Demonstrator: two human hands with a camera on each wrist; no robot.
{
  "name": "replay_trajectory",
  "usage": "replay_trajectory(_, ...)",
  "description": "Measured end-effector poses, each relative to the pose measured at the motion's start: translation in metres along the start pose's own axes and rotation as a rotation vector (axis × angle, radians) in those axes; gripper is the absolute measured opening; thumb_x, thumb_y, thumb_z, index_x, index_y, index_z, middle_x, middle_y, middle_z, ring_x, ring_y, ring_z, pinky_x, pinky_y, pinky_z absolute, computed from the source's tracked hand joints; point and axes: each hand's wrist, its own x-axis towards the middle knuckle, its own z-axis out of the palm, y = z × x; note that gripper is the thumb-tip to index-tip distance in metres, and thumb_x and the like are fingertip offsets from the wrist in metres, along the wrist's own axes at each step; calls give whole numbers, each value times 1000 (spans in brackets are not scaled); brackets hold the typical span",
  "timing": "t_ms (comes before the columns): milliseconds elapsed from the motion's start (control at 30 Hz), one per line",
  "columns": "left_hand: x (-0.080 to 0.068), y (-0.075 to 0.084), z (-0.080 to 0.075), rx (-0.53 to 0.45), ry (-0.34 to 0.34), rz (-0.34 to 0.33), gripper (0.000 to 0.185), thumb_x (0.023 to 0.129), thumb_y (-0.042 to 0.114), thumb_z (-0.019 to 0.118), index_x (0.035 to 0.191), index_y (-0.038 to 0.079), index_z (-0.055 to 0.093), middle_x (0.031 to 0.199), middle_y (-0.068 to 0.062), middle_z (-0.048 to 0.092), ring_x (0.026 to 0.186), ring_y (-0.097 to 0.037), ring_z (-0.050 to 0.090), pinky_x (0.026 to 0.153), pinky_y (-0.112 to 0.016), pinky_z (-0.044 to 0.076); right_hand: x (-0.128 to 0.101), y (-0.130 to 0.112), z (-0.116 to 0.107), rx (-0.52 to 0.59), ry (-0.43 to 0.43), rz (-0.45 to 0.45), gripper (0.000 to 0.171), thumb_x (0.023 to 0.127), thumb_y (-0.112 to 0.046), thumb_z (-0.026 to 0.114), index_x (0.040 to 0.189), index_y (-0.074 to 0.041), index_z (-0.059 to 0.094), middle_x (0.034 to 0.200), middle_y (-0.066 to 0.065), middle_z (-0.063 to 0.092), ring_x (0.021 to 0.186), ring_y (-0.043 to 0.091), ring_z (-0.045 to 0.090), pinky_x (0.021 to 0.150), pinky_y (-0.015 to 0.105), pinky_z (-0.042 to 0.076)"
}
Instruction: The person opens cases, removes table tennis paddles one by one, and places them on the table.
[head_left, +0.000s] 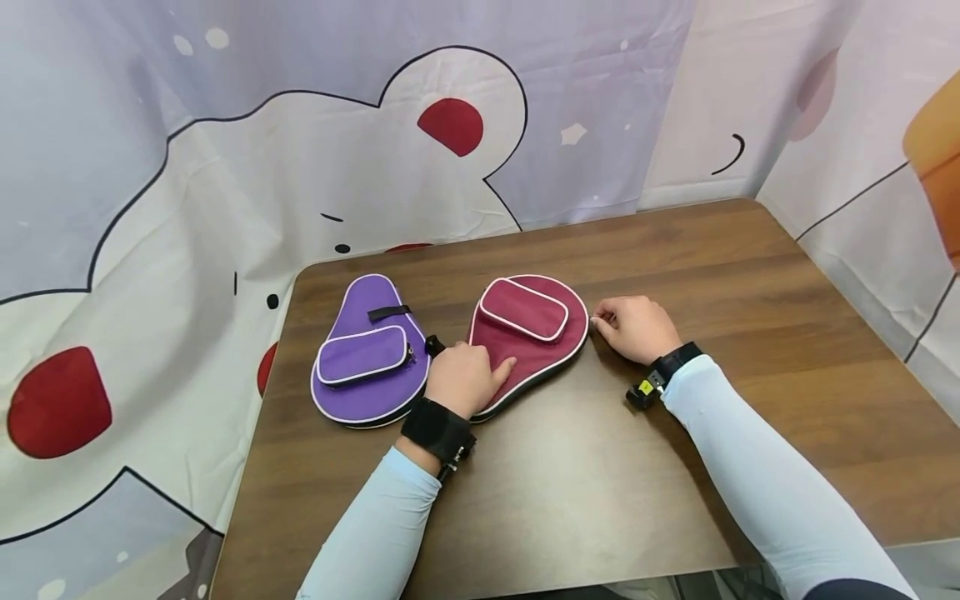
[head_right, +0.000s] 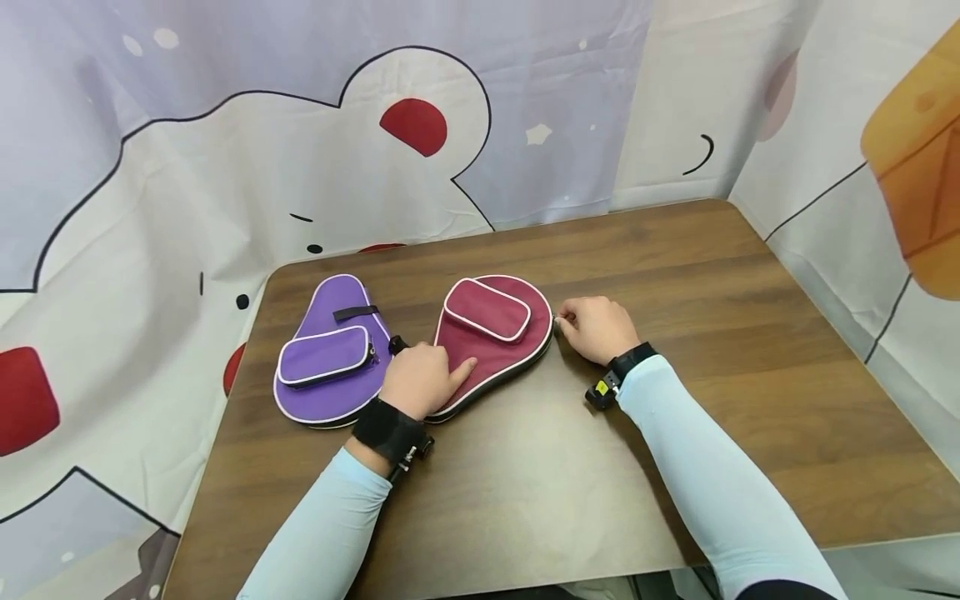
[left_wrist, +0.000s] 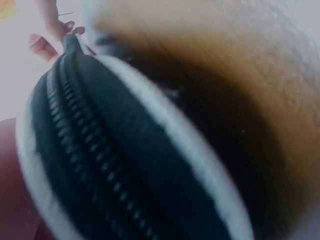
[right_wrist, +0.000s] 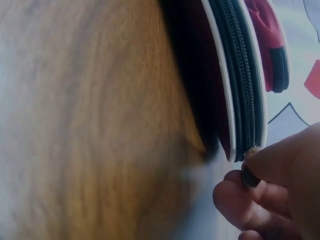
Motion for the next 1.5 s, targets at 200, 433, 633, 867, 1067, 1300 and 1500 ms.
replay_trajectory(200, -4, -4, 2, -47, -30, -6, 65, 111, 59, 55, 77, 9, 78, 86, -17, 75, 78, -38, 75, 72, -51, 62, -4, -3, 6, -3, 1, 18, 17, 105, -21, 73, 106, -7, 82, 87, 5, 76, 78, 24, 70, 74, 48, 56)
replay_trajectory(433, -5, 3, 1, -22, 23, 12, 64, 114, 53, 55, 72, 9, 75, 78, -16, 75, 73, -37, 75, 68, -50, 61, -8, -12, 8, -15, 2, 4, 14, 103, -20, 74, 103, -8, 81, 84, 2, 75, 75, 21, 69, 72, 49, 56)
replay_trajectory(633, -7, 6, 1, -1, 54, 20, 59, 115, 47, 55, 82, 5, 82, 83, -19, 76, 76, -38, 76, 70, -51, 62, -8, -18, 10, -5, 8, -17, 14, 104, -19, 74, 102, -7, 80, 84, 2, 74, 74, 21, 68, 70, 49, 56)
replay_trajectory(867, -15, 2, 9, -14, 179, 57, 51, 113, 37, 61, 88, -3, 82, 82, -20, 73, 74, -39, 76, 67, -51, 62, -6, -24, 14, -14, 69, -7, 14, 103, -17, 73, 98, -6, 79, 82, 4, 73, 73, 23, 68, 69, 47, 56)
replay_trajectory(1067, -14, -3, 22, -105, 184, 77, 58, 112, 46, 61, 110, -10, 77, 90, -21, 72, 78, -39, 76, 71, -51, 63, -4, -28, 17, -52, 161, 72, 14, 103, -16, 70, 96, -6, 78, 84, 8, 75, 73, 32, 72, 67, 54, 57)
replay_trajectory(1300, -14, -2, 14, -234, 25, 224, 67, 103, 52, 75, 153, 9, 65, 102, -11, 80, 90, -27, 78, 83, -45, 63, 3, -24, 19, -58, 204, 161, 17, 103, -17, 67, 99, -5, 79, 87, 14, 78, 78, 43, 74, 67, 62, 57)
replay_trajectory(1500, 2, -7, 9, -217, 92, 514, 64, 93, 50, 89, 145, 17, 73, 115, 0, 68, 106, -17, 62, 90, -38, 53, 11, -24, 21, -26, 172, 168, 19, 105, -21, 67, 102, -7, 79, 89, 13, 78, 80, 40, 75, 68, 60, 58)
